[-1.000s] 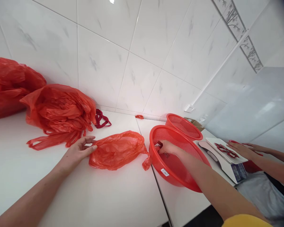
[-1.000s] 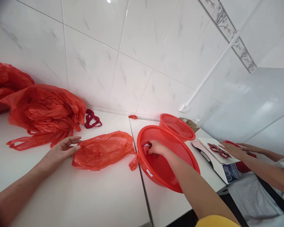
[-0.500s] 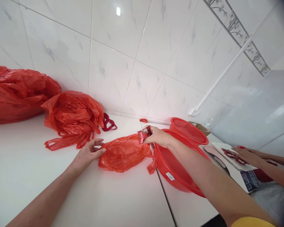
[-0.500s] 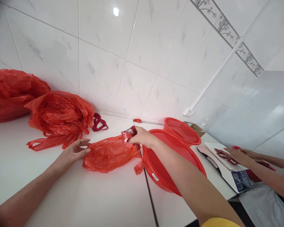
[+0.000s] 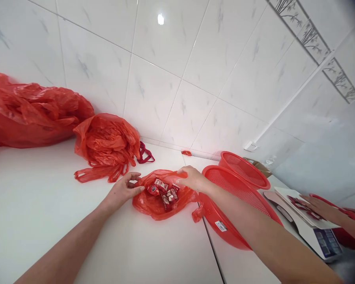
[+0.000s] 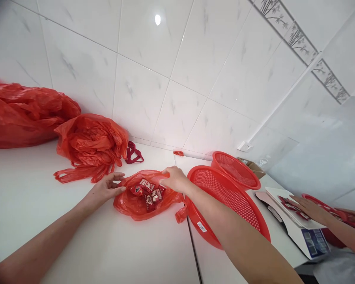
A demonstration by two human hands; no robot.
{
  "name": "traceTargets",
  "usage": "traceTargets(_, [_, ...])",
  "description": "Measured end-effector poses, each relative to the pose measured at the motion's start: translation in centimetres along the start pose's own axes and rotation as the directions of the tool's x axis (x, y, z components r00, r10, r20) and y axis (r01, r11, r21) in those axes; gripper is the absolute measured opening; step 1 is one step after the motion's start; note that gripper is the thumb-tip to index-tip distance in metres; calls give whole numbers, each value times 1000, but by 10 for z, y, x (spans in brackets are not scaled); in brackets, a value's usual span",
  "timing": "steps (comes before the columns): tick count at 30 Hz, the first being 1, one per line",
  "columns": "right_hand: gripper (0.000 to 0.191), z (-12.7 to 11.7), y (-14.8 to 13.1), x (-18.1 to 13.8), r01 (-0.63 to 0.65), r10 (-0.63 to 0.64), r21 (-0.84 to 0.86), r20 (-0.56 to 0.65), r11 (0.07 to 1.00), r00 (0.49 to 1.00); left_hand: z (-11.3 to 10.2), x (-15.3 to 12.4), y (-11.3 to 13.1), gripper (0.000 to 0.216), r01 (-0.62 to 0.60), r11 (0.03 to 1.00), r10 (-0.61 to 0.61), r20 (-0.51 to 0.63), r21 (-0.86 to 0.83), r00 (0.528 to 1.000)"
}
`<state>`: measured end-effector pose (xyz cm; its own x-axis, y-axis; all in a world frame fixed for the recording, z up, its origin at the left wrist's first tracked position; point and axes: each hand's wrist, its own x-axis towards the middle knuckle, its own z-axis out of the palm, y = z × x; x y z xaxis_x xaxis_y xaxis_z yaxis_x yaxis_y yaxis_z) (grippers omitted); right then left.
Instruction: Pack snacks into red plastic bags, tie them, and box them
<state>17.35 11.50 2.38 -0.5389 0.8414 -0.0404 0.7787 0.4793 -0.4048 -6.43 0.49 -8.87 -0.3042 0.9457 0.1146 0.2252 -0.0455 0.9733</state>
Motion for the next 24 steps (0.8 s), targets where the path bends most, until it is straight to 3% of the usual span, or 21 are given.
traceTargets(5, [36, -24, 23, -14, -13, 0, -228, -59, 974, 998, -1, -3, 1, 60, 22, 1000, -22, -14, -4, 1000])
traceTargets(10, [46, -29, 41, -33, -22, 9, -395, -34, 918, 999, 1, -4, 0, 54, 30, 995, -27, -32, 96, 999])
traceTargets(17, [46, -29, 53, -49, -8, -6, -448, -30, 894, 1000, 7, -1, -10, 54, -29, 970, 35, -19, 242, 999])
traceTargets(20, [50, -16, 42, -57, -8, -31, -353, -105, 936, 994, 6, -2, -12, 52, -36, 966, 44, -27, 254, 999])
traceTargets(24, [62, 17, 24, -61, -94, 90, -16, -177, 995, 980, 6, -2, -12, 52, -51, 973, 58, -24, 224, 998])
